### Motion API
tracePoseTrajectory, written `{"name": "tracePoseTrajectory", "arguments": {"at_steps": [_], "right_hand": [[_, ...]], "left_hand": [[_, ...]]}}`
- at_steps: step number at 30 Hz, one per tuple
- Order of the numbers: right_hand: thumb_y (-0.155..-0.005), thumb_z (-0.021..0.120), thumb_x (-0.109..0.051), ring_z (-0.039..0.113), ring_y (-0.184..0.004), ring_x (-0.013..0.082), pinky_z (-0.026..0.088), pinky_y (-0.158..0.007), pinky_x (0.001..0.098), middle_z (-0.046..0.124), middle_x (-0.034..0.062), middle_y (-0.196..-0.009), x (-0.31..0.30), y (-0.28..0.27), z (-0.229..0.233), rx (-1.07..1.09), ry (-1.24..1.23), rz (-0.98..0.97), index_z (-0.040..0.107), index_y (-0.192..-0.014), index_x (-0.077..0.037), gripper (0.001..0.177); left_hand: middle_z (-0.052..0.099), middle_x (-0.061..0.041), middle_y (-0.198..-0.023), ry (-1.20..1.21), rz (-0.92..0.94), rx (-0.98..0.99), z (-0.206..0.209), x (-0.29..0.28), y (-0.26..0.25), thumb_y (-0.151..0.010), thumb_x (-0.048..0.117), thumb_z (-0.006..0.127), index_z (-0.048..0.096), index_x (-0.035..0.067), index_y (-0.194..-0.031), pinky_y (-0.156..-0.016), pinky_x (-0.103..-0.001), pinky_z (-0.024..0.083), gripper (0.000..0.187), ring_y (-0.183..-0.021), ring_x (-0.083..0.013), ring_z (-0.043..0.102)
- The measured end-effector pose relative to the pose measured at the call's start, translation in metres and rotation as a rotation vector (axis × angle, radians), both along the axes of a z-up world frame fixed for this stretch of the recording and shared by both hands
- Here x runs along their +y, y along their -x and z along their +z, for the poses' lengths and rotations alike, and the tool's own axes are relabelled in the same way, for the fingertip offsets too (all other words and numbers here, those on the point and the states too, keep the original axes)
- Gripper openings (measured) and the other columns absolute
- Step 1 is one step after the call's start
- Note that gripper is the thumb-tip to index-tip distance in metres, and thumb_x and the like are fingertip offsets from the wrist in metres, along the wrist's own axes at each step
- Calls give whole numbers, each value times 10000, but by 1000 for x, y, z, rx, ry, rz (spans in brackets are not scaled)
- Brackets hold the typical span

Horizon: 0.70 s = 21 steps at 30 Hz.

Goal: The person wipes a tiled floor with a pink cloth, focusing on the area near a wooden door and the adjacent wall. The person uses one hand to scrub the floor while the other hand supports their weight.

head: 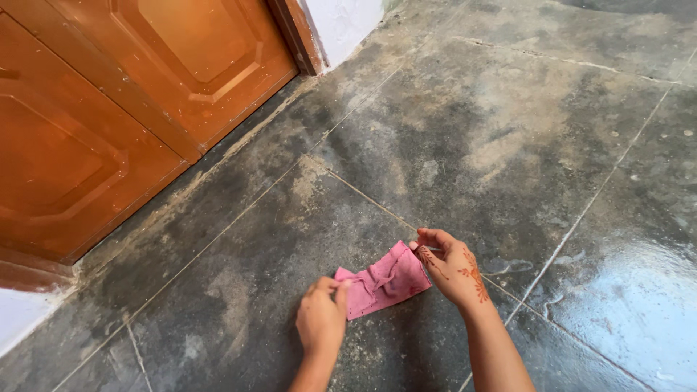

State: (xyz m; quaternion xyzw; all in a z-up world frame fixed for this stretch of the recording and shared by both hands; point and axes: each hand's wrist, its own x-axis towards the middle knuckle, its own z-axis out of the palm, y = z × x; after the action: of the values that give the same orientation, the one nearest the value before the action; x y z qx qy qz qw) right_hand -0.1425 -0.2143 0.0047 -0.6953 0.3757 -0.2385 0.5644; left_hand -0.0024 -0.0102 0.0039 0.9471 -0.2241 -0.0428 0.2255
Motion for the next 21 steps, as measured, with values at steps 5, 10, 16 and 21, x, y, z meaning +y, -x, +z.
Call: {"name": "tracePoseTrajectory", "arguments": {"at_steps": [5,10,16,21], "right_hand": [[-890,727,-301,743,-1071,175,561,-921,319,788,96,-1150,2,1,8,-27,-28,-17,672,-1287,-41,477],[-886,737,-320,735,-1071,171,555,-931,316,783,91,-1152,1,2,12,-67,-112,-39,671,-1282,-44,488],[-890,730,-352,740,-1085,172,557,-943,322,794,95,-1135,4,-3,13,-54,-48,-42,696,-1264,-46,485],[-890,733,-347,724,-1089,163,542,-938,319,777,80,-1153,7,-1,20,-11,-110,-29,680,-1285,-62,489]], "left_hand": [[745,-122,-1085,-106,254,309,-35,-18,-13,-699,414,961,651,167,-1147,-918,-420,566,598,-1044,-310,711],[759,-70,-1093,-77,147,75,-24,-23,-32,-717,224,866,671,198,-1157,-852,-445,578,483,-1021,-296,726],[801,-60,-967,105,80,162,-20,-24,-53,-795,335,837,743,193,-1128,-798,-411,593,374,-898,-256,784],[777,-44,-968,-96,95,255,-52,-25,-62,-660,330,960,697,158,-1124,-838,-400,567,560,-926,-251,740]]}}
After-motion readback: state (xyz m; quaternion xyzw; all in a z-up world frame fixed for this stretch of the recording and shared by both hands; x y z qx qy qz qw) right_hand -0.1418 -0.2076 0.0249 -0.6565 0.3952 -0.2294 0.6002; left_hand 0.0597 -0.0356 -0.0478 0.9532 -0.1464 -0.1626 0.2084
